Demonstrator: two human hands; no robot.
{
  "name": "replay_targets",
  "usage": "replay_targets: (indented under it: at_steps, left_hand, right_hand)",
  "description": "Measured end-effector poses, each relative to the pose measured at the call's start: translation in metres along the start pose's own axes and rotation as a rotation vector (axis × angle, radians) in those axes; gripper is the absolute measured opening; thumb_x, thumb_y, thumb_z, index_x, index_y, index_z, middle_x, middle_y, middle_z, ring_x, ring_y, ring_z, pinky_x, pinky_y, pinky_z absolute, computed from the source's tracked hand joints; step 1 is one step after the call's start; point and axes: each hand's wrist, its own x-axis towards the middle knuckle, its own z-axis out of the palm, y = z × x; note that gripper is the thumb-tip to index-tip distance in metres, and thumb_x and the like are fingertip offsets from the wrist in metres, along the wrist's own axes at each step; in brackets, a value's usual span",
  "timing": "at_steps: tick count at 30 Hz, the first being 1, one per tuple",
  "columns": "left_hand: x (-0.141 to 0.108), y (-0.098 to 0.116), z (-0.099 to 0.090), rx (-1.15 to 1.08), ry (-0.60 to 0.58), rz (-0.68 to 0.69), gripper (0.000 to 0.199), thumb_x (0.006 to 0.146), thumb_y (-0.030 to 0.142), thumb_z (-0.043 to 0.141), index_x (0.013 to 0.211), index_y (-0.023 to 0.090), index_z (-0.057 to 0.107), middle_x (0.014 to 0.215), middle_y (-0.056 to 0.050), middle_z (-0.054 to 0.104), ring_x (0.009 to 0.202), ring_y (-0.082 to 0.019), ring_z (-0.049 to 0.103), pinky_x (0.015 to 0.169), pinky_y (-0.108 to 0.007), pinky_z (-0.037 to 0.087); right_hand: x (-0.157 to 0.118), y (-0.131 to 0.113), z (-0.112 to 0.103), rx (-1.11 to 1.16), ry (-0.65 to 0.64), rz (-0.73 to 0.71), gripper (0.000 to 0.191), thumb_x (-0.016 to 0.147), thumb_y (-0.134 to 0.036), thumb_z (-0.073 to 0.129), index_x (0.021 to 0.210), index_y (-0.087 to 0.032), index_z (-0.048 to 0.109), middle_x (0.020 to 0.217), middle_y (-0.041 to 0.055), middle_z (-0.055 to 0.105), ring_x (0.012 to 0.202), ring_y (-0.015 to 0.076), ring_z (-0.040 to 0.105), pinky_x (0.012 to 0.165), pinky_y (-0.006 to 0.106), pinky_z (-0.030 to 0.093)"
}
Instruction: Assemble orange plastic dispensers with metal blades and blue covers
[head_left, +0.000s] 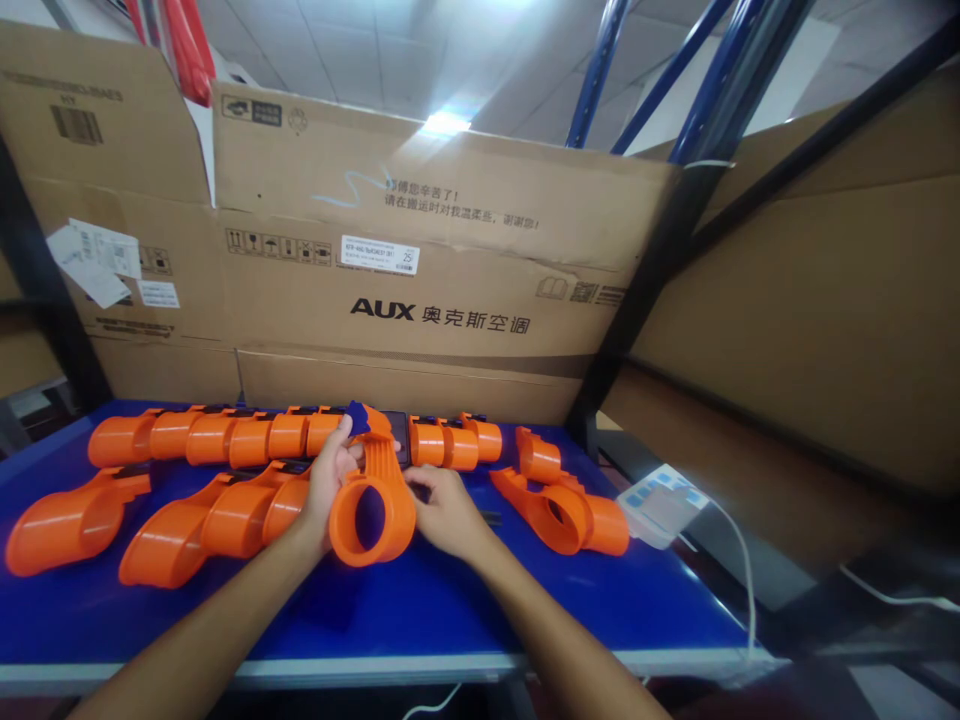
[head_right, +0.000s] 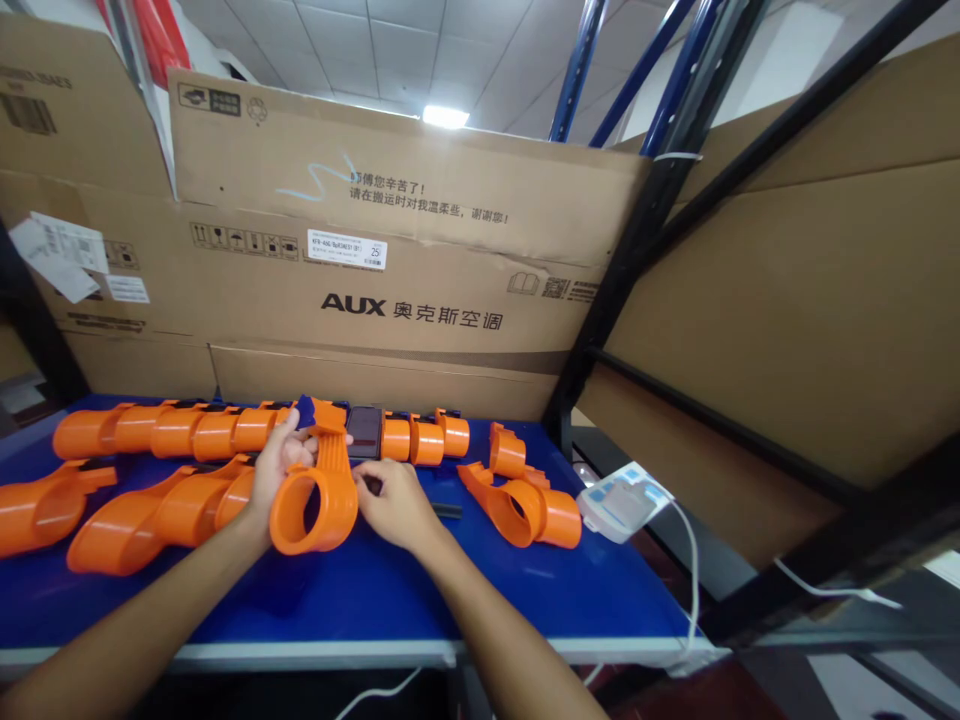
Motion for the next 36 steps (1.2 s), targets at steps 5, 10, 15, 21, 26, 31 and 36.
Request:
replay_targets:
  at_steps: [5, 10, 15, 21, 26, 31, 36]
  left_hand:
    - [0.002, -0.006, -0.002, 0.032, 0.042, 0.085, 0.059, 0.079, 0.063, 0.073, 0.103, 0.009, 0.076, 0.084, -0.014, 0.08, 0.084, -0.032, 0.078, 0.076, -0.037, 0.061]
    - [0.007, -0.015, 0.001, 0.058, 0.077, 0.068, 0.05, 0.078, 0.055, 0.079, 0.102, 0.012, 0.075, 0.085, -0.011, 0.081, 0.087, -0.032, 0.078, 0.078, -0.037, 0.061]
    - [0.007, -0.022, 0.001, 0.083, 0.032, 0.026, 0.042, 0.079, 0.053, 0.079, 0.096, 0.015, 0.074, 0.089, -0.011, 0.081, 0.091, -0.03, 0.078, 0.075, -0.033, 0.061]
    - [0.005, -0.022, 0.001, 0.043, -0.012, 0.028, 0.048, 0.081, 0.057, 0.076, 0.102, 0.013, 0.075, 0.093, -0.013, 0.08, 0.091, -0.03, 0.078, 0.076, -0.034, 0.062]
    - [0.013, -0.026, -0.007, 0.05, 0.01, 0.045, 0.043, 0.08, 0.05, 0.08, 0.105, 0.016, 0.073, 0.096, -0.01, 0.08, 0.094, -0.029, 0.077, 0.082, -0.036, 0.062]
    - [0.017, -0.028, -0.013, 0.089, -0.003, 0.078, 0.048, 0.08, 0.05, 0.08, 0.113, 0.015, 0.072, 0.099, -0.01, 0.08, 0.099, -0.029, 0.077, 0.087, -0.038, 0.061]
    - [0.015, -0.026, -0.01, 0.096, -0.024, 0.102, 0.048, 0.078, 0.047, 0.083, 0.113, 0.015, 0.073, 0.102, -0.01, 0.08, 0.1, -0.029, 0.076, 0.091, -0.038, 0.059]
  right_hand:
    - [0.001, 0.0, -0.009, 0.082, 0.255, 0.105, 0.015, 0.09, -0.03, 0.063, 0.08, -0.021, 0.069, 0.07, 0.0003, 0.065, 0.062, 0.0158, 0.052, 0.058, 0.027, 0.039]
    - [0.003, -0.004, -0.018, 0.224, 0.406, 0.137, 0.012, 0.087, -0.032, 0.069, 0.088, -0.022, 0.062, 0.07, -0.0027, 0.056, 0.059, 0.0137, 0.048, 0.057, 0.027, 0.039]
    - [0.006, -0.009, -0.018, 0.542, 0.455, 0.126, 0.032, 0.085, -0.04, 0.075, 0.101, -0.027, 0.051, 0.081, -0.0033, 0.058, 0.066, 0.0138, 0.053, 0.064, 0.026, 0.043]
    - [0.005, -0.011, -0.017, 0.681, 0.305, 0.251, 0.031, 0.089, -0.053, 0.069, 0.093, -0.026, 0.054, 0.074, -0.0054, 0.041, 0.062, 0.0126, 0.038, 0.057, 0.024, 0.032]
    - [0.003, -0.008, -0.016, 0.779, 0.211, 0.291, 0.038, 0.084, -0.056, 0.074, 0.089, -0.026, 0.052, 0.081, -0.0042, 0.042, 0.071, 0.0138, 0.041, 0.063, 0.023, 0.037]
    - [0.002, -0.008, -0.016, 0.781, 0.142, 0.277, 0.039, 0.085, -0.057, 0.073, 0.089, -0.027, 0.047, 0.084, -0.0035, 0.043, 0.077, 0.0156, 0.045, 0.069, 0.025, 0.042]
    - [0.002, -0.011, -0.018, 0.656, 0.161, 0.202, 0.04, 0.089, -0.063, 0.064, 0.09, -0.027, 0.046, 0.086, -0.0016, 0.045, 0.081, 0.0184, 0.047, 0.075, 0.028, 0.045]
